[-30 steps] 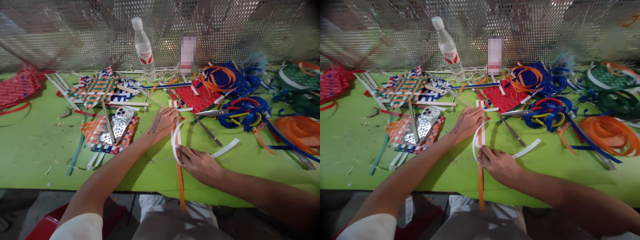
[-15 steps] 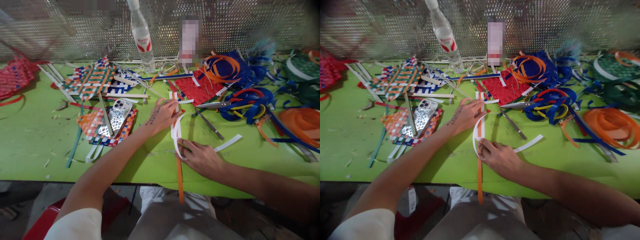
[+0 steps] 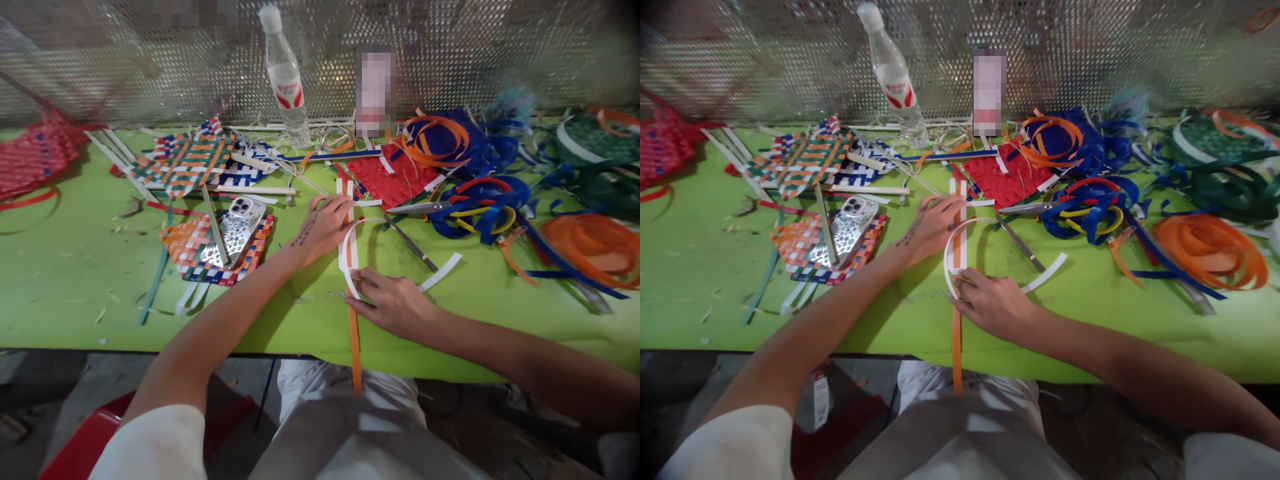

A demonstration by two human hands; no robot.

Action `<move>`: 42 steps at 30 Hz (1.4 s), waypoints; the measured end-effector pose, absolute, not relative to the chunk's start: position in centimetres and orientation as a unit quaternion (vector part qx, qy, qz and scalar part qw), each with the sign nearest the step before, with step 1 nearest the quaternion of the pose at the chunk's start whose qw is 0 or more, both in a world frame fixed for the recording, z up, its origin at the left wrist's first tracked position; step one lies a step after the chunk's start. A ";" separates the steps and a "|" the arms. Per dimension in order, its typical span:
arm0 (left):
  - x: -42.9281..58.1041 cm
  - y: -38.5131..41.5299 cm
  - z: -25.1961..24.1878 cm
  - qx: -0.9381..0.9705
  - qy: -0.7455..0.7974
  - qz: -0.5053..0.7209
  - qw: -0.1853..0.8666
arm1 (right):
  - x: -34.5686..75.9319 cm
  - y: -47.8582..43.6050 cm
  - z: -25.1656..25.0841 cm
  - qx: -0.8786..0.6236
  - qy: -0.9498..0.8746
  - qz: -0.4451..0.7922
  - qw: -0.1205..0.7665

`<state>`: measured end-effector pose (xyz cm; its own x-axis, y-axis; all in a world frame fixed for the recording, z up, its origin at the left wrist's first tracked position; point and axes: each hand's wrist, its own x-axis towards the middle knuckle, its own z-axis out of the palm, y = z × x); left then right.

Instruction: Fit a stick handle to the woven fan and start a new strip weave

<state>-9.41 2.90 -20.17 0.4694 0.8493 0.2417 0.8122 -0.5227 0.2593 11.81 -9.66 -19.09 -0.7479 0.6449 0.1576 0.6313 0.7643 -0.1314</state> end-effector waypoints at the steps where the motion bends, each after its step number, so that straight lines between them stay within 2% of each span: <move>1: -9.3 2.7 -19.8 0.856 0.484 0.177 0.040 | 11.7 -9.7 -19.1 -0.357 -0.928 0.048 0.096; 5: -8.9 -0.2 -17.3 0.838 0.498 0.221 -0.019 | 11.4 -9.6 -18.8 -0.389 -0.914 0.083 0.079; 8: -9.4 -4.6 -16.1 0.811 0.535 0.235 0.006 | 11.3 -9.5 -18.4 -0.398 -0.909 0.115 0.056; 14: -10.5 -12.2 -19.1 0.832 0.500 0.216 0.105 | 11.5 -9.4 -18.1 -0.386 -0.911 0.138 0.041; 18: -10.2 -12.9 -20.6 0.851 0.470 0.225 0.058 | 11.5 -9.3 -18.2 -0.388 -0.910 0.139 0.040; 23: -9.8 -12.7 -20.1 0.844 0.494 0.204 0.041 | 11.6 -9.6 -18.3 -0.400 -0.903 0.146 0.053; 27: -9.5 -13.0 -19.6 0.843 0.504 0.187 0.030 | 12.4 -9.9 -17.6 -0.408 -0.885 0.186 0.126; 32: -8.9 -13.3 -19.7 0.832 0.518 0.198 -0.002 | 13.3 -8.8 -15.2 -0.414 -0.797 0.284 0.336; 34: -8.7 -13.3 -19.9 0.828 0.520 0.209 -0.005 | 13.5 -7.5 -14.3 -0.430 -0.756 0.316 0.378; 37: -8.5 -13.4 -20.3 0.820 0.529 0.220 -0.002 | 13.9 -5.1 -13.5 -0.431 -0.757 0.326 0.367; 42: -8.5 -13.4 -20.5 0.814 0.536 0.223 -0.003 | 15.4 -2.5 -13.1 -0.477 -0.797 0.256 0.269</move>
<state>-8.47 -13.37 -20.54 0.3260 0.8718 0.3657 0.8740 -0.4254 0.2348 15.37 -2.55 -13.08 -0.4012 0.8974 0.1836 0.6223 0.4141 -0.6643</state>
